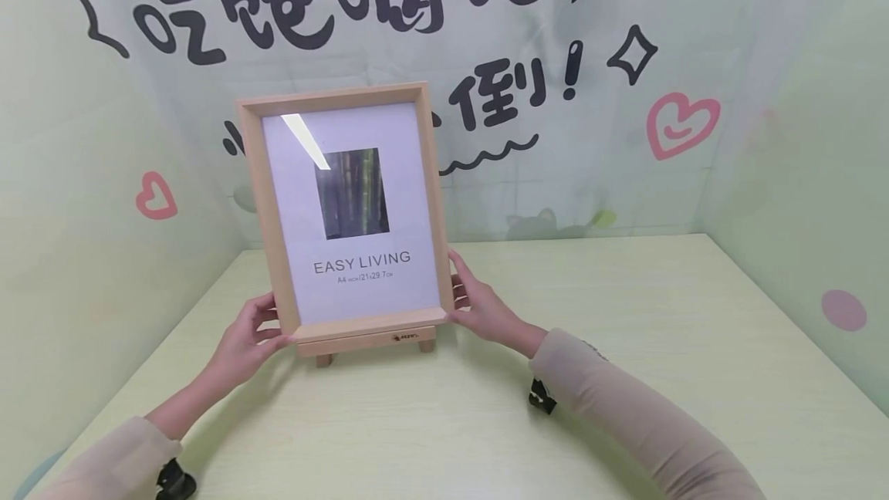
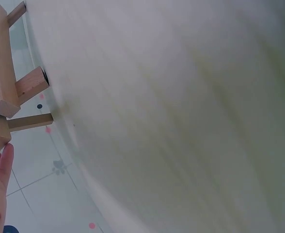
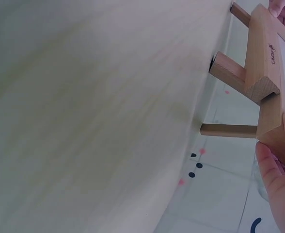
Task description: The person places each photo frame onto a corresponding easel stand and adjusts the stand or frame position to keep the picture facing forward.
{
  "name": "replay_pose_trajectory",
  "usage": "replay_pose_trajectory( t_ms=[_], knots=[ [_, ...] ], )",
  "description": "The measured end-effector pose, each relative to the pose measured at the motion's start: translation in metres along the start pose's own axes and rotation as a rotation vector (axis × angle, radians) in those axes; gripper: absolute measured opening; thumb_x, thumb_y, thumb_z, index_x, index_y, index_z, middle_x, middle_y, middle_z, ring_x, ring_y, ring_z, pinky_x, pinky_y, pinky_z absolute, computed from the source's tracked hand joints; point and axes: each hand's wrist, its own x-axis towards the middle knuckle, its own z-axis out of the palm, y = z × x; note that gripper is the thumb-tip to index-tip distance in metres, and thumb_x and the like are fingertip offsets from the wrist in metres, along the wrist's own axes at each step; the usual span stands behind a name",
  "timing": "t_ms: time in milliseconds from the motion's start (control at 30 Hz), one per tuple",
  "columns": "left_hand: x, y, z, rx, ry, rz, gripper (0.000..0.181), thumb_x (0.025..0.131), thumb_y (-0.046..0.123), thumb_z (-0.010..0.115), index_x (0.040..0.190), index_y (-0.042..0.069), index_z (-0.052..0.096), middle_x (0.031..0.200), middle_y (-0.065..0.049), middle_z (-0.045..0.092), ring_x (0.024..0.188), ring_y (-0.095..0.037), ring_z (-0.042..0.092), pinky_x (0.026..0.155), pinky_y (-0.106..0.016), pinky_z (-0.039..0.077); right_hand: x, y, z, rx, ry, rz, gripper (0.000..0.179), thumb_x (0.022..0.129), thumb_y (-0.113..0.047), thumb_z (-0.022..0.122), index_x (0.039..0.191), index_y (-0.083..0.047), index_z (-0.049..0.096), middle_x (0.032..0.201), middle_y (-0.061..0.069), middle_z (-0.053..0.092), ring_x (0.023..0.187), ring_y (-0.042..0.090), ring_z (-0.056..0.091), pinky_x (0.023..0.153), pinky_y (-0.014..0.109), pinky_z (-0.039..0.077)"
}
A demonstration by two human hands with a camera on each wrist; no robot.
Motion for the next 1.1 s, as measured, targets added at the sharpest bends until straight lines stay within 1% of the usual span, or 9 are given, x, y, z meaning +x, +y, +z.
replay_pose_trajectory(
  t_ms=[300,367,467,567,633,800,933,1033,1100],
  knots=[
    [0.002,0.0,0.001,-0.014,0.001,-0.023,0.066,0.071,-0.018,0.066,0.128,-0.013,0.032,0.12,-0.027,0.045,0.096,0.008,0.046,0.078,-0.013,0.052,0.0,0.002,-0.002,-0.011,-0.01,0.01,0.094,0.078,0.01,0.064,0.145,-0.001,-0.001,0.121,0.032,0.049,0.1,0.037,0.058,0.086,0.035,0.053],
    [0.002,0.001,0.001,-0.009,0.0,-0.037,0.067,0.072,-0.016,0.066,0.129,-0.012,0.031,0.121,-0.027,0.045,0.097,0.002,0.049,0.077,-0.013,0.052,0.0,0.001,-0.004,-0.015,-0.027,0.017,0.092,0.08,0.009,0.062,0.145,-0.001,-0.002,0.121,0.032,0.048,0.1,0.037,0.058,0.086,0.035,0.053],
    [0.003,0.002,0.001,-0.008,-0.008,-0.062,0.07,0.073,-0.015,0.066,0.132,-0.011,0.028,0.123,-0.026,0.043,0.102,-0.016,0.052,0.077,-0.013,0.053,-0.002,0.0,-0.007,-0.012,-0.049,0.046,0.085,0.085,0.007,0.056,0.146,-0.003,-0.002,0.122,0.032,0.046,0.101,0.037,0.057,0.087,0.036,0.053],
    [0.003,0.005,0.0,-0.026,-0.024,-0.087,0.075,0.074,-0.016,0.065,0.137,-0.01,0.023,0.126,-0.027,0.04,0.106,-0.034,0.05,0.077,-0.015,0.053,-0.004,-0.003,-0.009,0.013,-0.054,0.09,0.082,0.087,0.004,0.054,0.147,-0.006,-0.001,0.126,0.031,0.044,0.105,0.038,0.056,0.09,0.038,0.052],
    [0.003,0.006,0.0,-0.041,-0.036,-0.106,0.078,0.074,-0.016,0.064,0.139,-0.008,0.02,0.127,-0.026,0.038,0.107,-0.039,0.048,0.077,-0.016,0.054,-0.006,-0.006,-0.008,0.036,-0.041,0.115,0.083,0.087,0.003,0.055,0.147,-0.006,-0.001,0.129,0.031,0.042,0.106,0.04,0.054,0.091,0.04,0.051],
    [0.003,0.008,0.001,-0.051,-0.074,-0.137,0.087,0.073,-0.016,0.065,0.143,-0.003,0.016,0.13,-0.025,0.034,0.109,-0.042,0.048,0.078,-0.025,0.056,-0.01,-0.009,0.001,0.083,0.013,0.212,0.089,0.084,0.003,0.06,0.146,-0.006,-0.003,0.129,0.031,0.041,0.106,0.04,0.054,0.09,0.042,0.051],
    [0.002,0.009,0.004,-0.067,-0.1,-0.164,0.094,0.072,-0.015,0.067,0.144,0.001,0.01,0.134,-0.025,0.029,0.11,-0.043,0.047,0.078,-0.03,0.056,-0.012,-0.01,0.01,0.166,0.067,0.338,0.095,0.081,0.002,0.063,0.147,-0.013,-0.003,0.13,0.028,0.041,0.105,0.036,0.055,0.087,0.039,0.053],
    [0.001,0.009,0.008,-0.08,-0.106,-0.212,0.097,0.072,-0.014,0.067,0.145,0.003,0.006,0.135,-0.025,0.028,0.11,-0.042,0.046,0.08,-0.03,0.056,-0.012,-0.009,0.016,0.238,0.094,0.404,0.097,0.08,0.004,0.064,0.148,-0.015,-0.003,0.129,0.027,0.041,0.104,0.034,0.055,0.088,0.039,0.052],
    [0.001,0.01,0.011,-0.086,-0.103,-0.253,0.097,0.073,-0.014,0.066,0.145,0.003,0.003,0.132,-0.026,0.03,0.11,-0.042,0.046,0.082,-0.03,0.055,-0.012,-0.008,0.021,0.275,0.092,0.428,0.098,0.079,0.005,0.064,0.148,-0.015,-0.002,0.127,0.028,0.041,0.102,0.033,0.056,0.088,0.038,0.052]
  ],
)
